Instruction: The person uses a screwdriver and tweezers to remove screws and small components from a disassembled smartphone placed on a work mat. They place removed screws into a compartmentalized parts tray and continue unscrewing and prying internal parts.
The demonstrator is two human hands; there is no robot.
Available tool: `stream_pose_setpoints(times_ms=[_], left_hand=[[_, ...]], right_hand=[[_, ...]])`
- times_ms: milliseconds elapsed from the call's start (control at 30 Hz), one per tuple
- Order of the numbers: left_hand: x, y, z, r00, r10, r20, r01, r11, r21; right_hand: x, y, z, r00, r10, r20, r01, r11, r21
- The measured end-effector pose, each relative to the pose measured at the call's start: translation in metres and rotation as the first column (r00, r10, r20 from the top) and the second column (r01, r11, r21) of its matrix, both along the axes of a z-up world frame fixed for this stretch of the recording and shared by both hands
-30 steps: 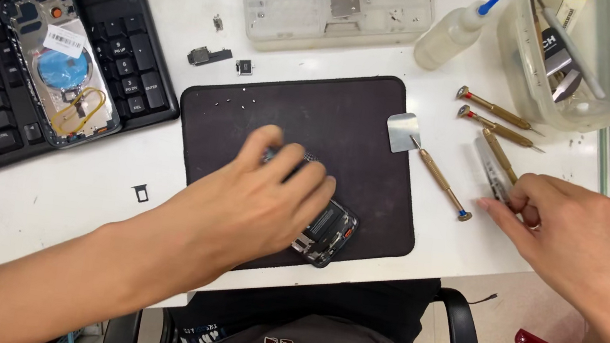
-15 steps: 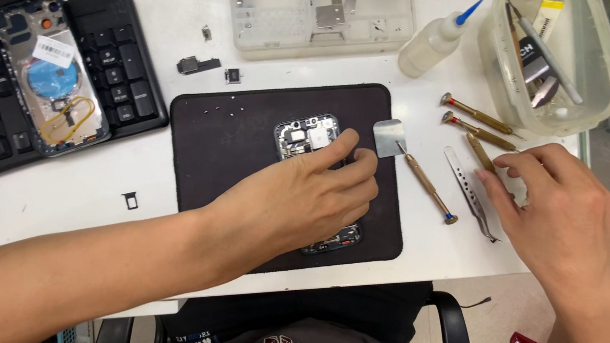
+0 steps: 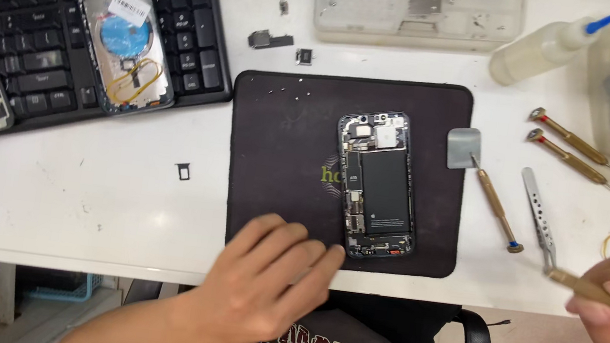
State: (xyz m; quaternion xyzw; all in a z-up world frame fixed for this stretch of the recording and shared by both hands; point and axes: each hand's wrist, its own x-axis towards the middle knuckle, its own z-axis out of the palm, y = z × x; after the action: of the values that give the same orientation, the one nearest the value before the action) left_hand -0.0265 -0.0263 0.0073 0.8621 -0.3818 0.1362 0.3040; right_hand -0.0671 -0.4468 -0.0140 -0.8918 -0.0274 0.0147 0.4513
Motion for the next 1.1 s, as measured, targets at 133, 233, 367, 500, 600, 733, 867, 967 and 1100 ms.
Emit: stream_pose_setpoints(times_ms=[133,233,367,500,600,733,867,967,1100], left_hand=[[-0.011,-0.020,-0.025,0.992,0.052,0.119,-0.046,0.998,-0.046],[-0.012,-0.024,-0.031,0.991,0.088,0.096,-0.082,0.995,-0.064],[-0.006,-0.023,-0.029,0.985,0.162,0.056,-0.157,0.983,-0.095],[-0.003,-0.022,-0.029,0.971,0.201,-0.132,-0.216,0.971,-0.105],[-0.002,-0.020,-0.027,0.958,0.186,-0.217,-0.215,0.969,-0.121],[-0.001,-0.019,-0.025,0.942,0.174,-0.288,-0.215,0.969,-0.118],[0.000,-0.020,-0.027,0.933,0.174,-0.314,-0.217,0.970,-0.107],[0.000,-0.020,-0.027,0.933,0.176,-0.314,-0.217,0.971,-0.098],[-0.001,-0.019,-0.029,0.930,0.171,-0.324,-0.214,0.971,-0.102]], right_hand=[[0.033,0.041,0.008,0.993,0.112,-0.041,-0.072,0.838,0.541],[0.073,0.092,0.009,0.974,0.226,-0.023,-0.154,0.731,0.665],[0.100,0.144,0.014,0.915,0.404,0.003,-0.309,0.696,0.648],[0.096,0.161,0.011,0.876,0.458,0.151,-0.477,0.779,0.407],[0.088,0.162,0.000,0.828,0.471,0.306,-0.536,0.825,0.181],[0.091,0.156,-0.013,0.707,0.596,0.380,-0.668,0.740,0.081],[0.092,0.158,-0.019,0.708,0.609,0.358,-0.675,0.733,0.088],[0.093,0.163,-0.019,0.714,0.600,0.362,-0.669,0.736,0.101],[0.093,0.166,-0.018,0.711,0.602,0.364,-0.670,0.736,0.092]])
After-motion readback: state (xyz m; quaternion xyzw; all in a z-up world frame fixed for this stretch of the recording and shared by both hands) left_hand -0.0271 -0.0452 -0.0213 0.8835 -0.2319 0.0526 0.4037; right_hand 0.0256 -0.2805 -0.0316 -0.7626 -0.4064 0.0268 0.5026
